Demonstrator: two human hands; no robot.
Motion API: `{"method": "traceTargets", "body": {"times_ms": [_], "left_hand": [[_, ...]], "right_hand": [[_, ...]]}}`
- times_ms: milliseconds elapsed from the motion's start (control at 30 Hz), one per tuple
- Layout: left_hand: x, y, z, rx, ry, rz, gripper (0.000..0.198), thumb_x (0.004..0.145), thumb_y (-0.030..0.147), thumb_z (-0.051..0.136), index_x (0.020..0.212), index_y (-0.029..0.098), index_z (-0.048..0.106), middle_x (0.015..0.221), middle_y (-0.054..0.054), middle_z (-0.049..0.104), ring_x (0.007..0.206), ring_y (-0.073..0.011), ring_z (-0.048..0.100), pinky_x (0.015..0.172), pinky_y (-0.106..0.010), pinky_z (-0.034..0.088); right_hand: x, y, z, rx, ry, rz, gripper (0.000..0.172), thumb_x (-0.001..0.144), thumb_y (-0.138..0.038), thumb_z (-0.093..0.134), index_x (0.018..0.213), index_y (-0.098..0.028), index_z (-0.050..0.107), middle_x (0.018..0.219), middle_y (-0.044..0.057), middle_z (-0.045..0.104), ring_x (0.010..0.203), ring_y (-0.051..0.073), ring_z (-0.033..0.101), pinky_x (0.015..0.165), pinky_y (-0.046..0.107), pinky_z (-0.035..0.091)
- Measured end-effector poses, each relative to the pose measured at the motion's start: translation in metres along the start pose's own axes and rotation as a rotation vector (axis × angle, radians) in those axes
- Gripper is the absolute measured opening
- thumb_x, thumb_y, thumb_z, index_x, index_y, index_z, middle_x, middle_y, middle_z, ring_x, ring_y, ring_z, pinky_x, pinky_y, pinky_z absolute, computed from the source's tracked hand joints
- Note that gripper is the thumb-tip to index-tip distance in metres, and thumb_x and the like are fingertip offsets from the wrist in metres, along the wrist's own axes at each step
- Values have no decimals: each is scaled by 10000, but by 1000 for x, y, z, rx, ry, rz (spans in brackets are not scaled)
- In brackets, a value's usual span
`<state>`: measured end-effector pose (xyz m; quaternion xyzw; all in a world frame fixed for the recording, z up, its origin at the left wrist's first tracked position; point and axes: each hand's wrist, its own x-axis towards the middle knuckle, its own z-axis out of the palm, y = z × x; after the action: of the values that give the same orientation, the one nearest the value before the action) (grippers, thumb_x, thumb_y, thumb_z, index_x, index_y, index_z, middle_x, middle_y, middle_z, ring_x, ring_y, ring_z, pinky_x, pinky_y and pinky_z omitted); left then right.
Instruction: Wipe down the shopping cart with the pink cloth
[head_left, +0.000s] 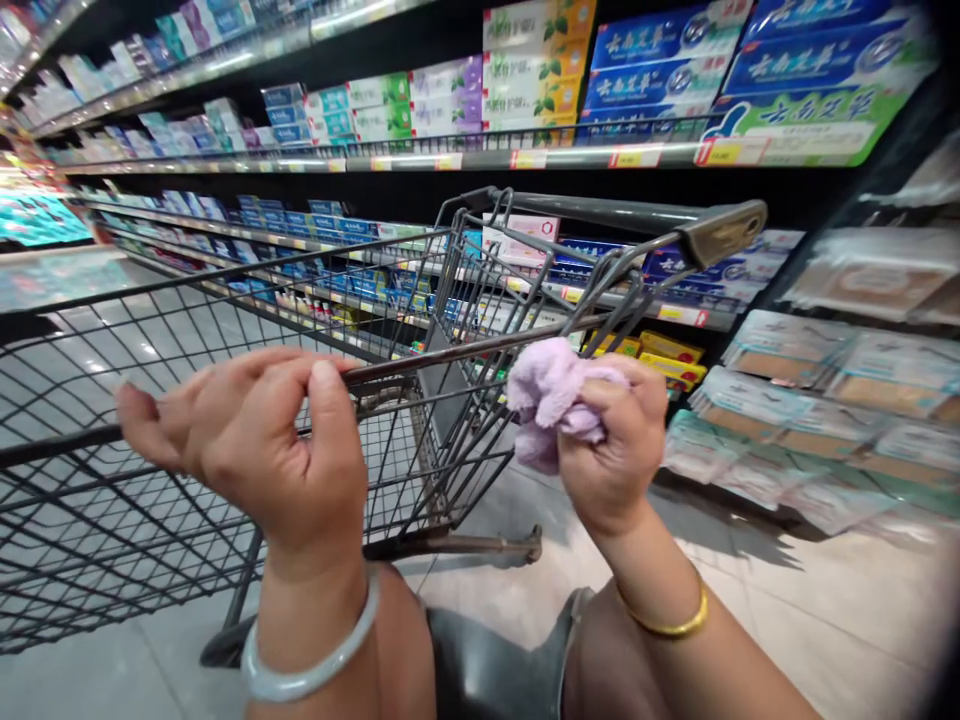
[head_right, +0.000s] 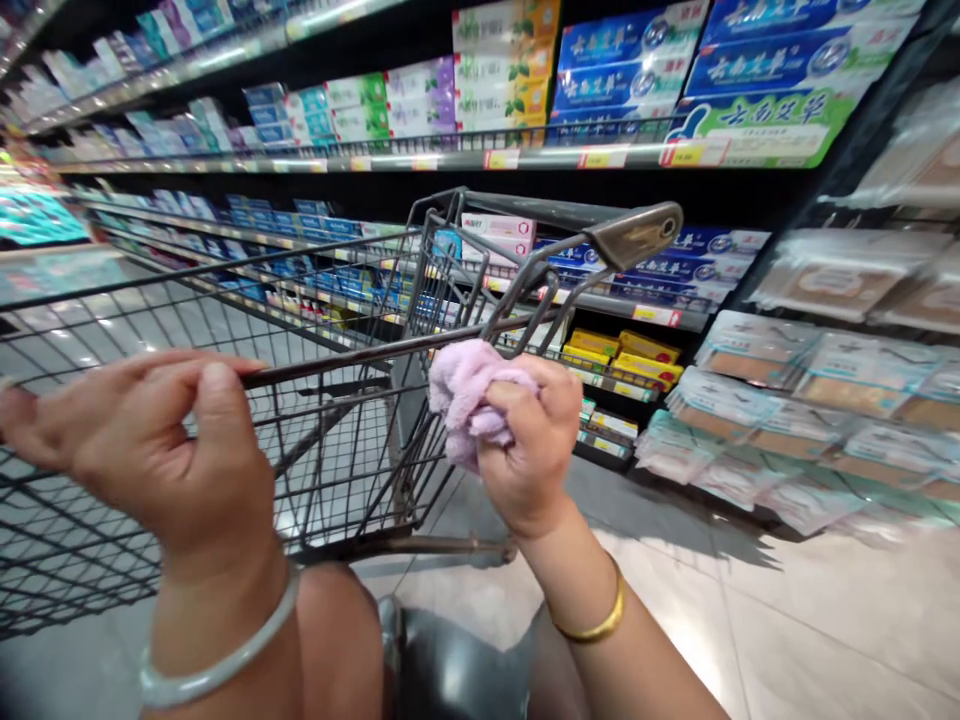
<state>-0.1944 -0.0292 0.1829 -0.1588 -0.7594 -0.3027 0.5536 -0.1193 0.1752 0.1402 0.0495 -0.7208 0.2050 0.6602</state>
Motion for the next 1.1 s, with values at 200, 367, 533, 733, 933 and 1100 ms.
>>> {"method": "traceTargets", "body": {"times_ms": [200, 367, 533, 733, 933, 1100], "left_hand": [[-1, 35, 4, -157, -217, 243, 382, 989, 319, 552, 1364, 325, 627, 1210, -18, 719, 1193, -250, 611, 1248, -613, 61], [-1, 38, 13, -149, -209, 194, 210, 979, 333, 564, 1113, 311, 724, 1018, -8, 749, 1000, -232, 622, 1129, -535, 229], [0, 37, 16, -116, -154, 202, 149, 955, 355, 595, 1011, 290, 717, 942, -19, 754, 926, -240, 625, 1100, -529, 233], [5, 24, 11, -120, -59, 239, 151, 963, 331, 571, 952, 302, 719, 869, -4, 757, 837, -226, 629, 1049, -499, 263], [14, 6, -3, -126, -45, 259, 191, 976, 334, 526, 933, 312, 711, 864, 6, 756, 844, -229, 639, 997, -483, 287], [17, -4, -9, -120, -101, 264, 218, 989, 342, 502, 935, 307, 710, 880, 8, 756, 868, -227, 649, 971, -472, 297]], "right_hand": [[1, -20, 2, 52, -235, -230, 122, 900, -201, 641, 965, -288, 697, 1056, 28, 663, 1012, 217, 590, 903, 409, 518], [25, -6, -9, -25, 33, 11, 111, 880, -179, 653, 932, -271, 690, 1070, 46, 621, 1026, 237, 593, 909, 444, 498], [31, -13, -10, 36, -92, -102, 149, 851, -149, 682, 957, -254, 689, 1057, 43, 631, 1039, 236, 573, 942, 434, 492], [50, -15, -13, 60, -32, -92, 154, 856, -113, 622, 928, -244, 662, 1065, 37, 614, 1024, 217, 561, 907, 402, 489], [86, -26, -24, 97, 63, -73, 215, 841, -68, 580, 914, -252, 665, 1021, 26, 604, 993, 202, 573, 861, 374, 491], [90, -56, -20, 79, 153, -78, 155, 878, -141, 621, 953, -253, 698, 1031, 46, 625, 1005, 220, 587, 902, 408, 496]]}}
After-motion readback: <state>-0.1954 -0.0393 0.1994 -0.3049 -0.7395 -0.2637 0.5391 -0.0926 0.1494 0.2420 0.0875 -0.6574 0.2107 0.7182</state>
